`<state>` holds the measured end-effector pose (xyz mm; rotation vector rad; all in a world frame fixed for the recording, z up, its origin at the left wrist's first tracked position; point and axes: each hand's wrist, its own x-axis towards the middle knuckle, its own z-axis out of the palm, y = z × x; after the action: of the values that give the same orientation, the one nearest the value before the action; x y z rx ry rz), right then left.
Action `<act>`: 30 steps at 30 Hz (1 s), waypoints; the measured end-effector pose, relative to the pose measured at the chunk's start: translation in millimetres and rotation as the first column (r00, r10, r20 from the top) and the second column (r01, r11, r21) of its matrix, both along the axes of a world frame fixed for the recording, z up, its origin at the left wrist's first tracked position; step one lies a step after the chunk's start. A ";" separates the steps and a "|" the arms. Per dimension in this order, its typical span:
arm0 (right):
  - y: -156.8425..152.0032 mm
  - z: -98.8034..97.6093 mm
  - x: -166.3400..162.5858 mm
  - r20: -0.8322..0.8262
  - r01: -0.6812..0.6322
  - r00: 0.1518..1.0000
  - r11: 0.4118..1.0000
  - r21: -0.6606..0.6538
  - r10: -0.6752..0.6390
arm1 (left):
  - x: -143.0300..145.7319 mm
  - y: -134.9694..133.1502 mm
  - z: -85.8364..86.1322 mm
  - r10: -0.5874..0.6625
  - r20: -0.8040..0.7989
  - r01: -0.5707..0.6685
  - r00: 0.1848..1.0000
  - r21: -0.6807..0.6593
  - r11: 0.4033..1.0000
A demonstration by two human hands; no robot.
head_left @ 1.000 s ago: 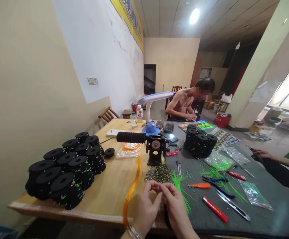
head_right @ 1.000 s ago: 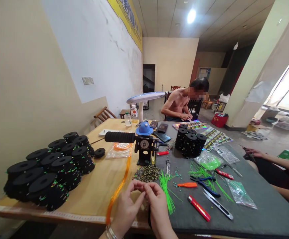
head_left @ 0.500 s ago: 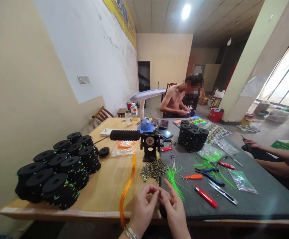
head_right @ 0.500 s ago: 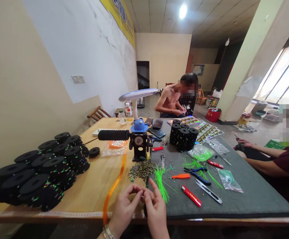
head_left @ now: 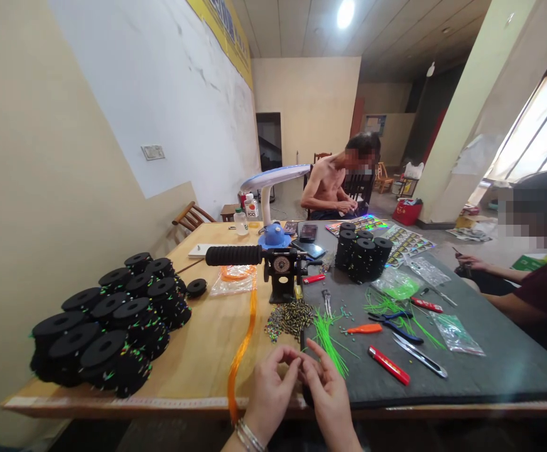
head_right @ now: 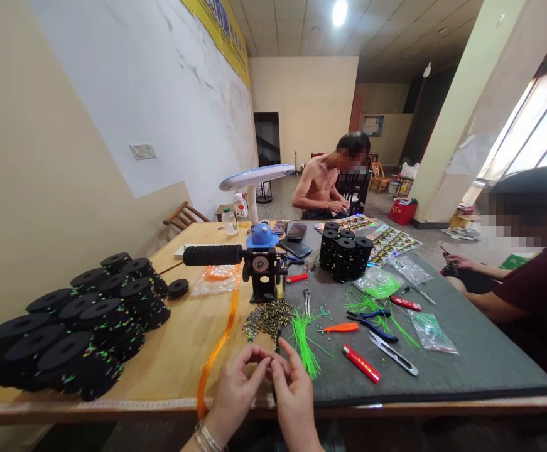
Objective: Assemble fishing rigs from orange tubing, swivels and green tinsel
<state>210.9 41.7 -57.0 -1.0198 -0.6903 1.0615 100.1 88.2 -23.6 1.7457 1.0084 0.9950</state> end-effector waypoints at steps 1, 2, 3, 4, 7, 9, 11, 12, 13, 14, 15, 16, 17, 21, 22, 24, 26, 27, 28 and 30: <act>0.8 0.7 0.2 -0.002 0.000 1.000 1.000 0.002 0.000 | -0.1 0.6 1.0 0.000 -0.004 0.000 1.000 0.007 1.000; 1.5 1.2 0.3 -0.006 0.002 1.000 1.000 0.005 -0.002 | -0.2 1.2 1.7 -0.001 -0.006 0.001 1.000 0.014 1.000; 2.3 1.6 0.4 -0.011 0.003 1.000 1.000 0.009 -0.003 | -0.3 1.6 1.9 -0.003 -0.005 0.003 1.000 0.020 1.000; 2.9 1.8 0.5 -0.017 0.003 1.000 1.000 0.014 -0.003 | -0.3 1.9 1.8 -0.005 -0.001 0.005 1.000 0.023 1.000; 3.7 0.2 0.0 -0.034 0.002 0.999 1.000 0.030 -0.001 | -0.5 1.9 -0.3 -0.010 0.023 0.010 1.000 0.011 1.000; 3.7 -2.4 -0.7 -0.039 0.001 0.999 0.999 0.035 0.000 | -0.6 1.2 -2.2 -0.011 0.028 0.011 1.000 -0.005 1.000; 3.4 -5.0 -1.4 -0.036 0.000 0.999 0.999 0.036 0.001 | -0.5 -0.1 -4.1 -0.004 0.014 0.004 1.000 -0.005 1.000; 3.2 -6.1 -1.6 -0.033 -0.001 0.999 0.999 0.037 0.002 | -0.3 -0.8 -5.0 0.000 0.006 0.000 1.000 -0.002 1.000; 2.9 -6.9 -1.7 -0.030 -0.002 1.000 0.999 0.037 0.003 | 0.0 -1.5 -6.0 0.004 -0.002 -0.004 1.000 0.003 1.000; 2.5 -7.4 -1.8 -0.026 -0.005 1.000 0.999 0.037 0.006 | 0.4 -2.1 -6.9 0.006 -0.008 -0.006 1.000 0.008 1.000; 2.2 -7.6 -1.7 -0.022 -0.006 1.000 0.999 0.037 0.007 | 0.9 -2.7 -7.7 0.007 -0.010 -0.007 1.000 0.011 1.000; 1.9 -7.7 -1.5 -0.019 -0.008 1.000 0.999 0.036 0.009 | 1.5 -3.1 -8.4 0.006 -0.009 -0.006 1.000 0.014 1.000; 1.7 -7.7 -1.4 -0.015 -0.009 1.000 0.999 0.035 0.010 | 2.2 -3.4 -8.9 0.009 -0.009 -0.009 1.000 0.018 1.000; 1.7 -7.7 -1.1 0.000 -0.008 1.000 0.999 0.036 0.008 | 4.5 -3.3 -8.5 0.045 -0.046 -0.042 0.998 0.056 0.998; 1.7 -7.7 -1.1 0.004 -0.010 1.000 0.999 0.038 0.010 | 4.9 -3.2 -7.8 0.052 -0.060 -0.048 0.997 0.068 0.997; 1.5 -7.6 -1.0 0.011 -0.014 1.000 0.999 0.044 0.014 | 5.6 -3.2 -6.0 0.055 -0.083 -0.048 0.995 0.091 0.995; 1.0 -7.2 -0.6 0.020 -0.015 1.000 0.999 0.048 0.014 | 6.0 -3.5 -4.1 0.054 -0.103 -0.043 0.993 0.108 0.993; 0.8 -6.9 -0.2 0.024 -0.015 1.000 0.999 0.047 0.014 | 6.1 -3.8 -3.3 0.054 -0.112 -0.041 0.992 0.113 0.993; 0.5 -6.6 0.2 0.027 -0.016 1.000 0.999 0.046 0.015 | 6.1 -4.1 -2.6 0.052 -0.122 -0.038 0.991 0.116 0.992; 0.4 -6.0 1.2 0.028 -0.017 0.999 0.999 0.044 0.015 | 6.0 -4.2 -2.2 0.044 -0.141 -0.028 0.989 0.115 0.993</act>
<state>212.1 42.1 -63.0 -0.9933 -0.7425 1.0432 106.1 83.9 -25.7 1.9207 1.0959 0.9768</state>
